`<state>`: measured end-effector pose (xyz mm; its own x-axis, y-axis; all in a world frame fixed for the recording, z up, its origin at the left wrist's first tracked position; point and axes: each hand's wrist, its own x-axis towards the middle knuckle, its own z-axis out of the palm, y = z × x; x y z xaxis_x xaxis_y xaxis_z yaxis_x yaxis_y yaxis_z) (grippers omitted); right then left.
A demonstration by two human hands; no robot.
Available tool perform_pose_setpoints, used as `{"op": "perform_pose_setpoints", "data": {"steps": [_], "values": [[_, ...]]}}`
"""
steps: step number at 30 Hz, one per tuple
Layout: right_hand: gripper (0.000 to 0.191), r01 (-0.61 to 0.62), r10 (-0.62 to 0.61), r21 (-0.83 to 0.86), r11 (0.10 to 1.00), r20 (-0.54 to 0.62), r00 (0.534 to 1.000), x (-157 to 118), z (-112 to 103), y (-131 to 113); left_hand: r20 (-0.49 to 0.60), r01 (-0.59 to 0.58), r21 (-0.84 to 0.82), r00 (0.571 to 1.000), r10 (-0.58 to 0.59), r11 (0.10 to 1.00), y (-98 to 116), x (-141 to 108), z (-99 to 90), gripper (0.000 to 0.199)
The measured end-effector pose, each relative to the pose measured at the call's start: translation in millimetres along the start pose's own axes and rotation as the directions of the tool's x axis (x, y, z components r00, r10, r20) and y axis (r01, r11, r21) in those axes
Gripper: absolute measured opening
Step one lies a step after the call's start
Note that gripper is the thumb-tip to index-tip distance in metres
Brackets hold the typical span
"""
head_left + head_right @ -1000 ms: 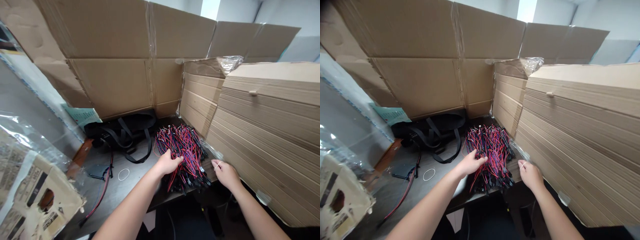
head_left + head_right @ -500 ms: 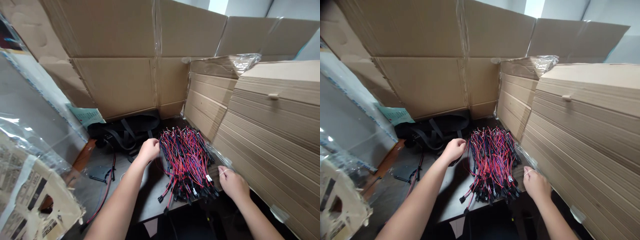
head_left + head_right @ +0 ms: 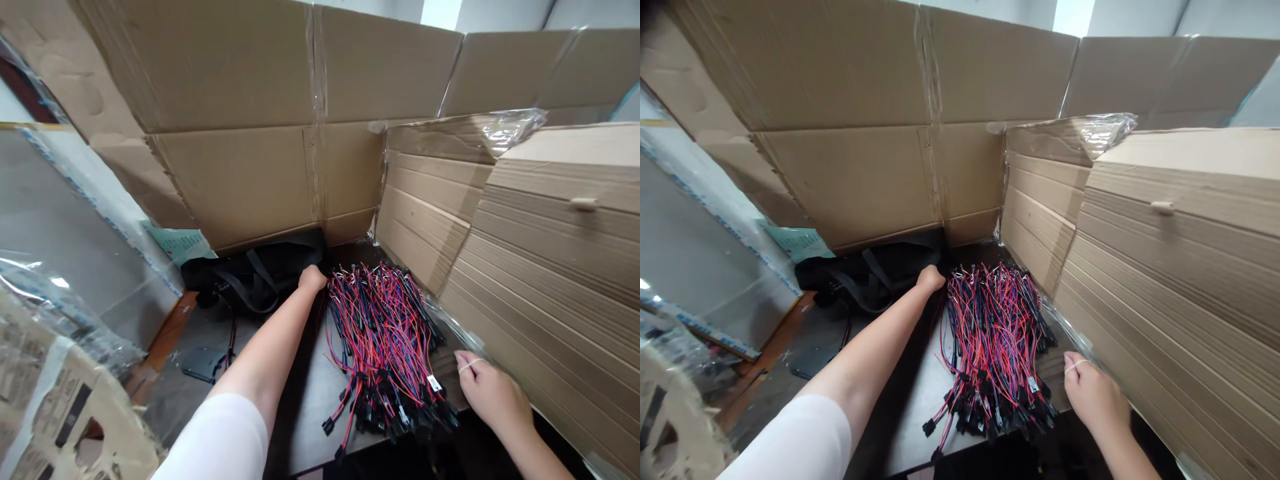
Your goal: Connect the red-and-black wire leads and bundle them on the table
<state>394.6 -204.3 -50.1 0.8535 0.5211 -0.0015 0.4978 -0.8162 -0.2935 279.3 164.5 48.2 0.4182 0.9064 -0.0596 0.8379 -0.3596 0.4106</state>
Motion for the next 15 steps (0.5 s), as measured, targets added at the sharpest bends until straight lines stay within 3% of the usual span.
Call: {"op": "perform_pose_setpoints", "data": {"steps": [7,12,15], "values": [[0.052,-0.061,0.060,0.007,0.998,0.044,0.997,4.6,-4.4,1.7,-0.034,0.012,-0.150,0.999,-0.017,0.989,-3.3,10.9,9.2,0.023],[0.050,-0.089,0.089,0.005,0.996,0.069,0.994,6.3,-7.4,0.5,-0.155,-0.048,-0.283,0.988,0.004,0.958,-4.3,0.4,-4.1,0.024],[0.049,-0.094,0.094,-0.013,0.996,0.036,0.995,5.3,-8.1,-0.9,-0.174,-0.075,-0.323,0.985,0.019,0.943,-10.2,-9.4,-9.0,0.025]]}}
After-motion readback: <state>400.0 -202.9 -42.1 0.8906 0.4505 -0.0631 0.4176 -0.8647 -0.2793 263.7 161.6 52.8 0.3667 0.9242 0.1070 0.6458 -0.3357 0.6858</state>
